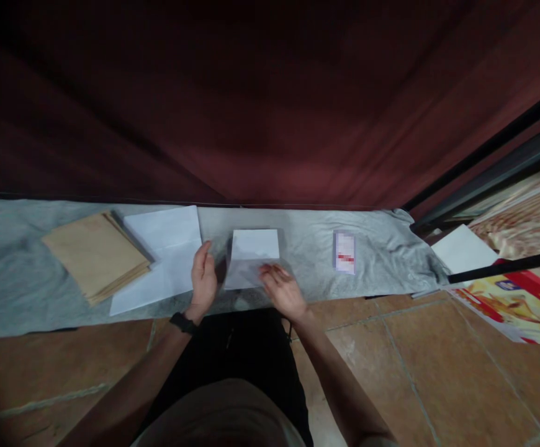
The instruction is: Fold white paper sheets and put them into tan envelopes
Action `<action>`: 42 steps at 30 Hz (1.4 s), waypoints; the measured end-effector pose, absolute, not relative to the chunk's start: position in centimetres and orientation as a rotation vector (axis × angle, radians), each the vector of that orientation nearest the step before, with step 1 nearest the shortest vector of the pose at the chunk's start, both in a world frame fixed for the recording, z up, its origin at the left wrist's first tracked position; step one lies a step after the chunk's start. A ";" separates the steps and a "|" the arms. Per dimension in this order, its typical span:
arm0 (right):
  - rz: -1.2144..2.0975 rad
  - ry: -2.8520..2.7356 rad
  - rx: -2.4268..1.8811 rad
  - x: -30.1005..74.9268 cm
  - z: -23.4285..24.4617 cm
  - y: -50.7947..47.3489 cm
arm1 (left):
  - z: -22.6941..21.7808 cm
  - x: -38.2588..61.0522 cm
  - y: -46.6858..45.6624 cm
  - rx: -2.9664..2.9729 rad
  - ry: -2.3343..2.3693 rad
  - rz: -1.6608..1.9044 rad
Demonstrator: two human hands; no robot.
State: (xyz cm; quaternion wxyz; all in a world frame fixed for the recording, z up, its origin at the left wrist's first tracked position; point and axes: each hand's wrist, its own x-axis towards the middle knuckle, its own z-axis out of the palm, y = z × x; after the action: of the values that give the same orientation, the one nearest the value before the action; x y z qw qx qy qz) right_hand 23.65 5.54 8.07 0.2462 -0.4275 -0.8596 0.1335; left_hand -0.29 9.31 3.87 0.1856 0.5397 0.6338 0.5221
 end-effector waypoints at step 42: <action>0.272 -2.276 -1.613 20.8 1.5 11.0 | 1.8 6.1 11.3 2.415 1.678 0.351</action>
State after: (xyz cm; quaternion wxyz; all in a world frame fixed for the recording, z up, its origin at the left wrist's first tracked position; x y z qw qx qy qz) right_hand 20.79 11.01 1.48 0.1686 -0.5671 -0.8005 0.0956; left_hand 6.12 11.33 1.83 0.0897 0.8122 0.5642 0.1181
